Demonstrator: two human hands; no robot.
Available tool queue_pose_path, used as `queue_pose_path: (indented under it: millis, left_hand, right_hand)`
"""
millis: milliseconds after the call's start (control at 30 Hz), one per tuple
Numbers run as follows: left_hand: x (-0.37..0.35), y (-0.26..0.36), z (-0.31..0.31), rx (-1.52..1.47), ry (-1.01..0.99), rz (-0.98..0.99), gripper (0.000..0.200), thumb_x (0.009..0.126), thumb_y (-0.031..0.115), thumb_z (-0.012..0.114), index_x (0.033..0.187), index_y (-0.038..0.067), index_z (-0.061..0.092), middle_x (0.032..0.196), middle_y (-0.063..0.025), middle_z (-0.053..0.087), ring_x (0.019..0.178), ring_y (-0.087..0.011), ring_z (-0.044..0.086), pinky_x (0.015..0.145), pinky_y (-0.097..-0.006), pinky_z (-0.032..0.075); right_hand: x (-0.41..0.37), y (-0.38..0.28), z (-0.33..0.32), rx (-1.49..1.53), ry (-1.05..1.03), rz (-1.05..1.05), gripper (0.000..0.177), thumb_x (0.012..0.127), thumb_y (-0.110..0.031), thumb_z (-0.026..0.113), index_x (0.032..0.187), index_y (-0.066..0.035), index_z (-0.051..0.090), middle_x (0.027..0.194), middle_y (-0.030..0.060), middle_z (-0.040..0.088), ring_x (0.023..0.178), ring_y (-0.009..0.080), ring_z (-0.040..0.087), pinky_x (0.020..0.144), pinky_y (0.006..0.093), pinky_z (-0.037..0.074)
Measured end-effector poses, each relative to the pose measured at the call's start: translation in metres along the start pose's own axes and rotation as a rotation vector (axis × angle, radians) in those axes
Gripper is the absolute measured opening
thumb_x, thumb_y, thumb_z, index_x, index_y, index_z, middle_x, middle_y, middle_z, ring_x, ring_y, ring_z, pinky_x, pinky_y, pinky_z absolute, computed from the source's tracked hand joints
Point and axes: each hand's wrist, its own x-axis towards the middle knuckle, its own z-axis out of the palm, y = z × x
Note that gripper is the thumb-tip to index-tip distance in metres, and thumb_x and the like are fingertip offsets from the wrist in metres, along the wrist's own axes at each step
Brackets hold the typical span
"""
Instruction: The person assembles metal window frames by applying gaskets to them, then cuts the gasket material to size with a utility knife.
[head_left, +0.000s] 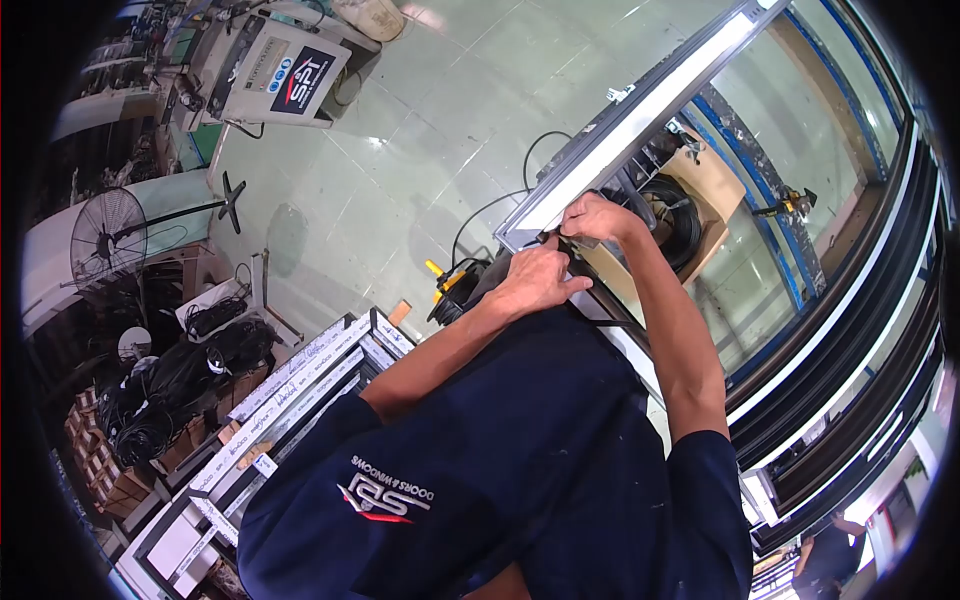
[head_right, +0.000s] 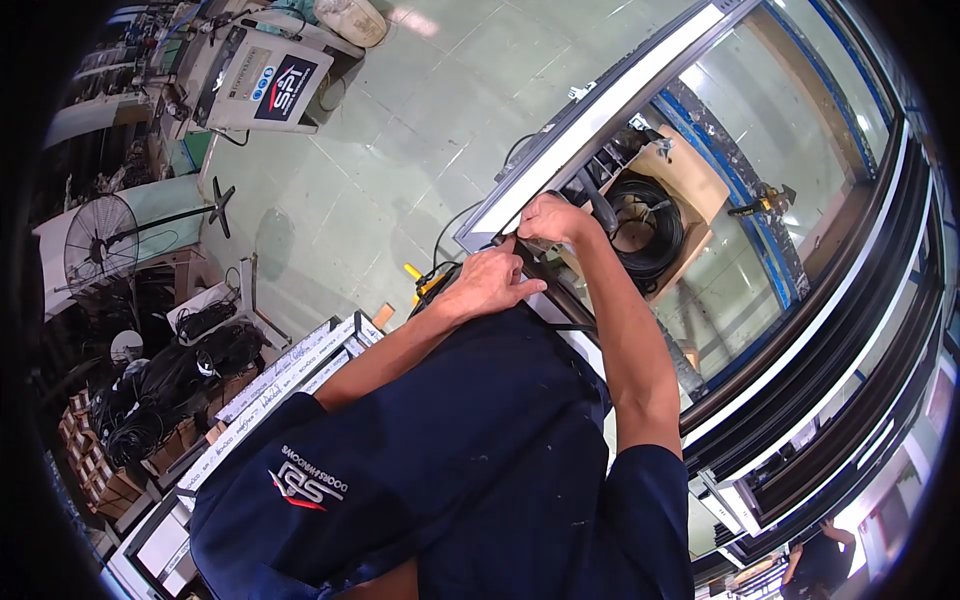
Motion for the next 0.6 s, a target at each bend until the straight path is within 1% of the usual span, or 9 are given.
queue_pose_path:
  millis: [133, 233, 333, 433, 533, 600]
  left_hand:
    - [0.002, -0.007, -0.001, -0.049, -0.053, -0.037, 0.053, 0.083, 0.049, 0.075, 0.066, 0.001, 0.062, 0.091, -0.0205, 0.061, 0.078, -0.0355, 0.066, 0.07, -0.0463, 0.051]
    - [0.0, -0.011, 0.001, -0.099, -0.025, -0.036, 0.052, 0.082, 0.048, 0.077, 0.065, 0.001, 0.062, 0.092, -0.02, 0.062, 0.076, -0.0342, 0.067, 0.07, -0.0448, 0.051]
    - [-0.002, -0.008, -0.001, -0.158, -0.014, -0.067, 0.051, 0.081, 0.046, 0.079, 0.065, 0.001, 0.062, 0.111, -0.0253, 0.066, 0.073, -0.033, 0.068, 0.069, -0.0433, 0.052]
    - [-0.009, 0.003, -0.011, -0.196, -0.044, -0.058, 0.049, 0.08, 0.045, 0.08, 0.067, 0.0, 0.063, 0.136, -0.0302, 0.057, 0.073, -0.0335, 0.069, 0.07, -0.0426, 0.053]
    - [-0.016, 0.002, 0.007, -0.175, -0.108, 0.011, 0.047, 0.081, 0.043, 0.079, 0.07, 0.0, 0.064, 0.148, -0.0327, 0.044, 0.074, -0.036, 0.069, 0.071, -0.0424, 0.054]
    - [-0.021, 0.005, 0.011, -0.166, -0.114, 0.057, 0.045, 0.083, 0.041, 0.077, 0.071, 0.0, 0.065, 0.147, -0.0323, 0.046, 0.076, -0.0378, 0.069, 0.073, -0.0426, 0.055]
  right_hand:
    - [-0.001, 0.009, -0.001, 0.101, -0.03, 0.01, 0.014, 0.078, -0.015, 0.067, 0.082, -0.003, 0.071, 0.07, -0.0013, 0.063, 0.065, 0.0105, 0.053, 0.061, 0.0297, 0.045]
    - [0.0, 0.012, 0.001, 0.072, -0.012, -0.028, 0.014, 0.08, -0.016, 0.067, 0.083, -0.003, 0.072, 0.07, -0.0021, 0.063, 0.065, 0.0103, 0.054, 0.062, 0.0287, 0.045]
    - [-0.008, 0.005, -0.001, 0.15, -0.025, 0.018, 0.015, 0.082, -0.017, 0.069, 0.084, -0.003, 0.072, 0.07, -0.0021, 0.063, 0.066, 0.0098, 0.054, 0.063, 0.0283, 0.045]
    - [-0.022, 0.004, 0.001, 0.138, -0.002, -0.024, 0.016, 0.083, -0.018, 0.07, 0.085, -0.002, 0.073, 0.071, -0.002, 0.064, 0.067, 0.0088, 0.055, 0.064, 0.0282, 0.046]
    - [-0.038, 0.015, 0.005, 0.132, 0.012, -0.027, 0.017, 0.084, -0.018, 0.069, 0.085, -0.001, 0.073, 0.071, -0.0018, 0.064, 0.069, 0.0081, 0.056, 0.066, 0.0278, 0.047]
    - [-0.046, 0.016, 0.009, 0.109, 0.036, -0.013, 0.017, 0.084, -0.018, 0.069, 0.085, -0.001, 0.072, 0.071, -0.0014, 0.064, 0.069, 0.008, 0.056, 0.066, 0.0273, 0.047]
